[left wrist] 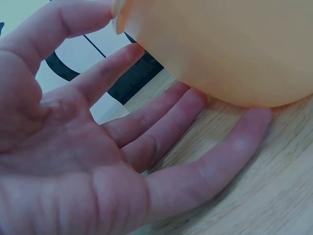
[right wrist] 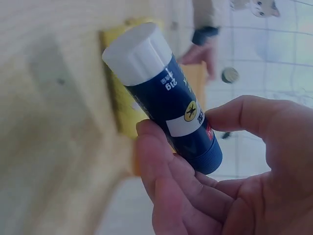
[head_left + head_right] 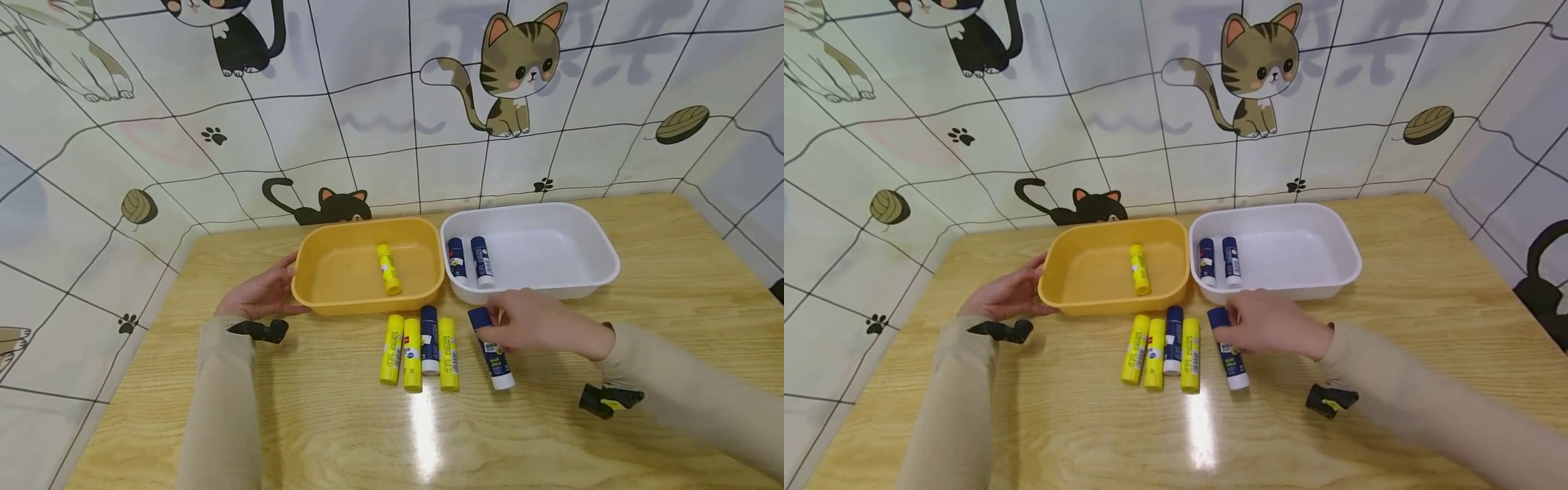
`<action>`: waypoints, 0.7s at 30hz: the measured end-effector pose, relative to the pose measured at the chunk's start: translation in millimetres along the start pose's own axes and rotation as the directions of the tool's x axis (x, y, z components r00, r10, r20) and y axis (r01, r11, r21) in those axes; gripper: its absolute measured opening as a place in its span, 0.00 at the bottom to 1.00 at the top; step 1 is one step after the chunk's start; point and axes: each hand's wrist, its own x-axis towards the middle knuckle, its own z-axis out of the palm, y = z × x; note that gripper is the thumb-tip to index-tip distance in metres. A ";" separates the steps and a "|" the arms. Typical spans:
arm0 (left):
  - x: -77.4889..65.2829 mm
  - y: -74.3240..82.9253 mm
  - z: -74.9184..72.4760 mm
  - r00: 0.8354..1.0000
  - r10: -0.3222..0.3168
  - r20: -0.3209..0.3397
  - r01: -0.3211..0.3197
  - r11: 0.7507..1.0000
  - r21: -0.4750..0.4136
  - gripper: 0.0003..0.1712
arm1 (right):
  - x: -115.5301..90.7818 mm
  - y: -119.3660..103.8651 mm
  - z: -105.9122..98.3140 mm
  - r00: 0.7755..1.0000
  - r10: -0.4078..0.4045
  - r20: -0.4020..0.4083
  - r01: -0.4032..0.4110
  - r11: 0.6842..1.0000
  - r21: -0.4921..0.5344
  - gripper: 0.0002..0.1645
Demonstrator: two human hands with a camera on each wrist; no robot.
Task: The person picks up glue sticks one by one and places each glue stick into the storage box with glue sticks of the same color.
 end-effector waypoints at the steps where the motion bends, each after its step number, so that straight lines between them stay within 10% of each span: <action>1: 0.1 -0.1 -0.3 1.000 0.002 0.000 -0.002 1.000 0.001 0.31 | -0.4 -0.7 -5.1 1.000 -0.001 -0.011 0.001 1.000 -0.003 0.12; 21: 0.8 -2.4 -2.1 1.000 0.014 -0.005 -0.014 1.000 0.006 0.32 | 24.4 1.1 -94.4 0.993 0.082 -0.089 -0.094 0.985 -0.144 0.19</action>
